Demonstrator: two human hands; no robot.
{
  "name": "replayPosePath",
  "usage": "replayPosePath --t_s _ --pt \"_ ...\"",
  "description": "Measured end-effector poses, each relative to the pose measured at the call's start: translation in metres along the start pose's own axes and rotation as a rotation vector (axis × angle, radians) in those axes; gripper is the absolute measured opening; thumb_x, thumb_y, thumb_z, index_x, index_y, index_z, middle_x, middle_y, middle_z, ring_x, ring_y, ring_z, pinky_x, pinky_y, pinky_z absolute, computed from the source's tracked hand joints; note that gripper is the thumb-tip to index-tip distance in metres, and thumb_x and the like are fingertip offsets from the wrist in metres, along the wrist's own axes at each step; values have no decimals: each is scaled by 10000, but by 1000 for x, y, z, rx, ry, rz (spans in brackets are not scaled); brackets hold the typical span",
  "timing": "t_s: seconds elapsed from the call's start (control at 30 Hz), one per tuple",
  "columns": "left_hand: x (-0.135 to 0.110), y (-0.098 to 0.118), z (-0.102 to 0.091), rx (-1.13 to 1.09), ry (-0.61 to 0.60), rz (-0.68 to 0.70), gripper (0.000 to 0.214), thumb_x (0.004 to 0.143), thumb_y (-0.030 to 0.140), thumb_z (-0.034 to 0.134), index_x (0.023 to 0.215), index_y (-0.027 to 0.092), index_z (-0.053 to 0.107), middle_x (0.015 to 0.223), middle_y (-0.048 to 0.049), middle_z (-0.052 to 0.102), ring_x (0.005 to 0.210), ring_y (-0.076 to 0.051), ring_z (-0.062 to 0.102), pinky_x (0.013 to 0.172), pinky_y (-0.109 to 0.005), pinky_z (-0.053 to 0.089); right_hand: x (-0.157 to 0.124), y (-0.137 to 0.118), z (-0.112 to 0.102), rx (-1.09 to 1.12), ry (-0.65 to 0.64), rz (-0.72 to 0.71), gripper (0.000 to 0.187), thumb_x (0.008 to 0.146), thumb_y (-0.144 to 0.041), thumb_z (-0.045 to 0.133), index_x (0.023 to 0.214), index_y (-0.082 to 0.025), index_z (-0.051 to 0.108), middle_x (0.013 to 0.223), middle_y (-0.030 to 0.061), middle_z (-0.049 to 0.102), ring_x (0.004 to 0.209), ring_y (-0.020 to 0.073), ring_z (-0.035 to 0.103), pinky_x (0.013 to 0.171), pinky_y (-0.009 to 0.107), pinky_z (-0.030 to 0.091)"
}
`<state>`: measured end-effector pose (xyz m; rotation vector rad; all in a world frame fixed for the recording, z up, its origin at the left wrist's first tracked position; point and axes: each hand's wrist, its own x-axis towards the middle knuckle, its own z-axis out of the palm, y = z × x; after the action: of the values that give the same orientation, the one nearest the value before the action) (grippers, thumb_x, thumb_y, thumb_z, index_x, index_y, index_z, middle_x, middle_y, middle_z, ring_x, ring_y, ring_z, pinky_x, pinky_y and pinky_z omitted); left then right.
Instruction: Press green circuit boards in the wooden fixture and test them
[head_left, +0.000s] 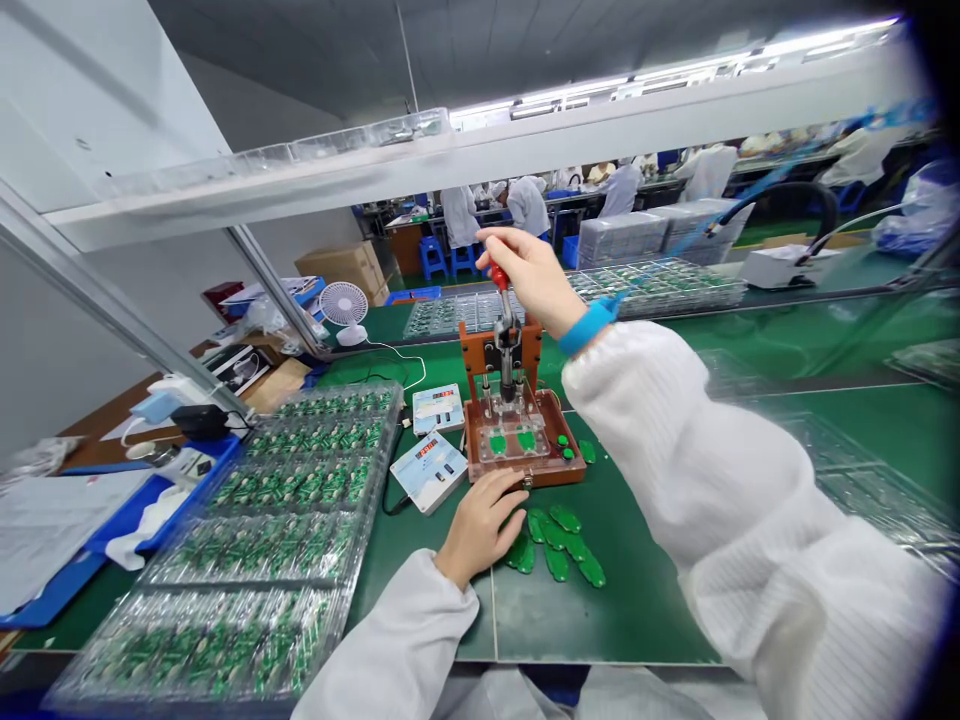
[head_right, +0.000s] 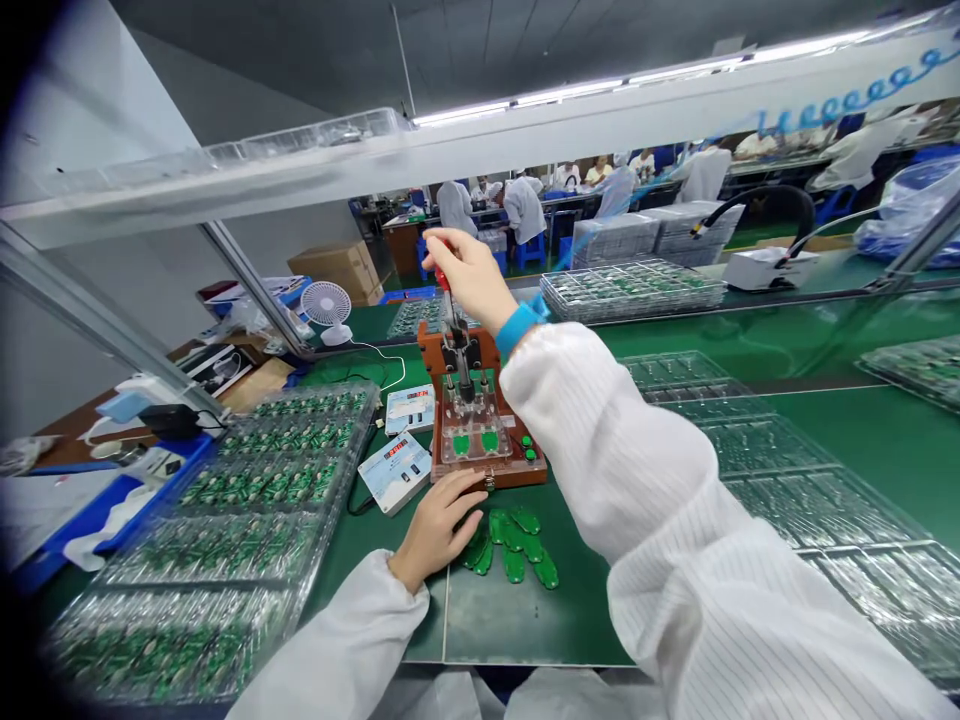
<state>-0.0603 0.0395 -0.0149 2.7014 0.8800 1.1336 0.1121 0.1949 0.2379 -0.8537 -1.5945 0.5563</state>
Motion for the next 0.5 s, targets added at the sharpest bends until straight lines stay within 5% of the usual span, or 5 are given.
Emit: replayPosePath --t_s 0.17,0.3,0.5 --pt "-1 -1 3 -28 -5 -29 224 972 157 571 1174 192 661 1357 -103 654 1296 -270 583 1086 -481 529 -81 -28 -7 -270 159 -474 315 1044 -239 529 1344 -224 624 1201 48 737 1102 203 670 990 376 516" --pt "-1 -2 5 -41 -3 -40 223 967 138 572 1162 195 664 1344 -103 658 1282 -266 586 1071 -475 534 -125 -25 -3 -394 173 -541 393 1033 -155 535 1407 -264 586 1259 45 725 1150 211 664 996 389 515" --pt "0 -1 5 -53 0 -48 232 962 111 570 1162 192 658 1344 -105 656 1288 -265 576 1070 -478 530 -150 -3 5 -311 193 -508 473 998 -66 563 1409 -301 587 1290 49 709 1206 211 651 1027 405 543"
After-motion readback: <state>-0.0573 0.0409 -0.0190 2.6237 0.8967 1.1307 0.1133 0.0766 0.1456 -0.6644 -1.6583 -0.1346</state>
